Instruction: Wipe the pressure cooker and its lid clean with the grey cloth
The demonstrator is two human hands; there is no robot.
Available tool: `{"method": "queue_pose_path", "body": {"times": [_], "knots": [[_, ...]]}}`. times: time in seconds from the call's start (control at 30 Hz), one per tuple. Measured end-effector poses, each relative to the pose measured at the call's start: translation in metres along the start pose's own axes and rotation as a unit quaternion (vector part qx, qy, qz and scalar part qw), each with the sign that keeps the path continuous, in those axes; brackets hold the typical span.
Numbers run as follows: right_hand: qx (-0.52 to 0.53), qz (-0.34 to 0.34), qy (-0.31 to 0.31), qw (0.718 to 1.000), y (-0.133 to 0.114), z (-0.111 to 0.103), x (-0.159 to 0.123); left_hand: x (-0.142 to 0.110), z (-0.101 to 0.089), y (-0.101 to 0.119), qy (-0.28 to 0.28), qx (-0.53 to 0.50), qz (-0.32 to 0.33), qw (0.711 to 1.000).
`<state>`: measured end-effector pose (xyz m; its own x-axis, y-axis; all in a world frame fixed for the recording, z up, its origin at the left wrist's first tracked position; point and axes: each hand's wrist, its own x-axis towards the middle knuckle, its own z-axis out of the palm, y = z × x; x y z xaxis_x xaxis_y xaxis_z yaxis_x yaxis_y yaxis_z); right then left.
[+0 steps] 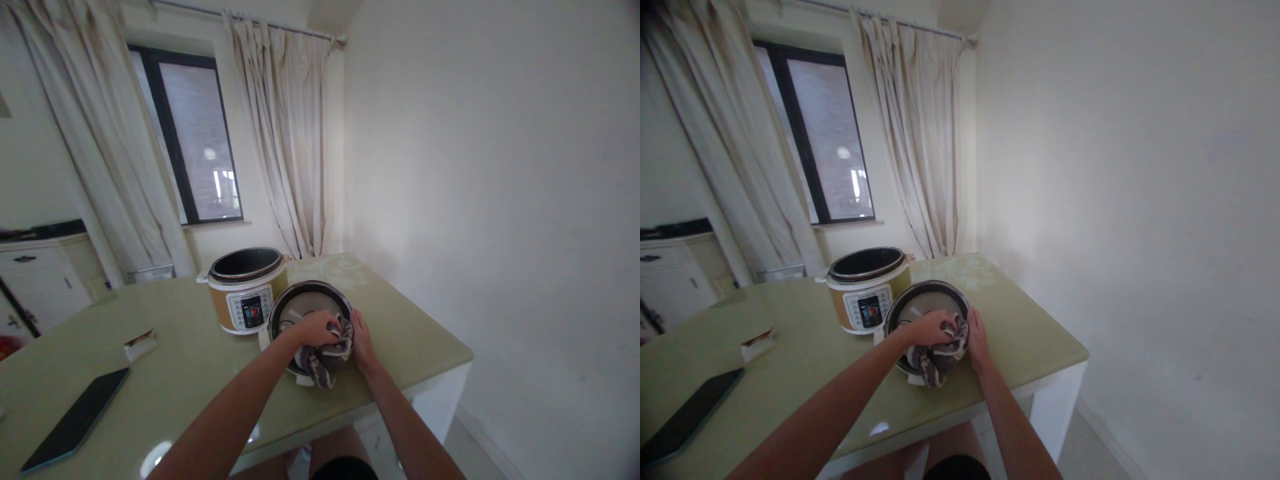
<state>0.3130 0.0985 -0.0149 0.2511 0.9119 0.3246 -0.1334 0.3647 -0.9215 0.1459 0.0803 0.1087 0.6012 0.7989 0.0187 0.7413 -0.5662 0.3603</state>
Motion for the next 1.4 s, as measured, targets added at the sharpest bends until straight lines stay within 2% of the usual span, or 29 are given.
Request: {"method": "queue_pose_path", "body": {"times": [0.1,0.17,0.27,0.33,0.43,0.6,0.7,0.8,0.87,0.97,1.07,1.2,1.3,1.4], "knots": [[-0.011,-0.003,-0.005,1.0,0.004,-0.002,0.003,-0.015,-0.01,-0.002,-0.089,0.049,0.019,0.995],[-0.01,-0.01,-0.02,1.0,0.004,-0.002,0.004,-0.028,-0.02,-0.005,-0.133,0.091,0.001,0.987],[-0.012,-0.014,-0.032,0.999,0.002,0.002,0.005,-0.045,-0.037,-0.01,-0.148,0.168,-0.039,0.974],[-0.021,-0.016,-0.033,0.999,0.0,0.004,0.004,-0.053,-0.048,-0.015,-0.11,0.225,-0.059,0.966],[-0.03,-0.016,-0.037,0.999,-0.001,0.004,0.001,-0.057,-0.063,-0.029,-0.024,0.296,-0.078,0.952],[-0.041,-0.006,-0.04,0.998,0.001,0.001,-0.002,-0.042,-0.075,-0.05,0.092,0.316,-0.083,0.941],[-0.04,-0.011,-0.045,0.998,0.002,0.001,-0.004,-0.019,-0.065,-0.044,0.173,0.263,-0.12,0.942],[-0.039,-0.017,-0.044,0.998,0.003,0.001,-0.004,0.009,-0.04,-0.023,0.251,0.135,-0.172,0.943],[-0.042,-0.005,-0.033,0.999,0.003,0.0,-0.003,0.026,-0.021,-0.008,0.268,0.043,-0.168,0.948],[-0.03,0.015,-0.038,0.999,0.001,0.0,-0.002,0.036,0.0,0.002,0.23,-0.034,-0.123,0.965],[-0.012,0.021,-0.053,0.998,-0.003,-0.001,-0.002,0.026,0.006,-0.003,0.155,-0.05,-0.086,0.983],[0.006,0.024,-0.043,0.999,-0.007,0.0,-0.003,-0.004,-0.004,-0.015,0.025,-0.053,-0.038,0.998],[0.015,0.012,-0.027,0.999,-0.008,0.002,-0.004,-0.028,-0.015,-0.025,-0.08,-0.04,-0.003,0.996],[0.017,0.019,-0.041,0.999,-0.009,0.004,-0.003,-0.047,-0.031,-0.038,-0.146,0.005,-0.002,0.989]]}}
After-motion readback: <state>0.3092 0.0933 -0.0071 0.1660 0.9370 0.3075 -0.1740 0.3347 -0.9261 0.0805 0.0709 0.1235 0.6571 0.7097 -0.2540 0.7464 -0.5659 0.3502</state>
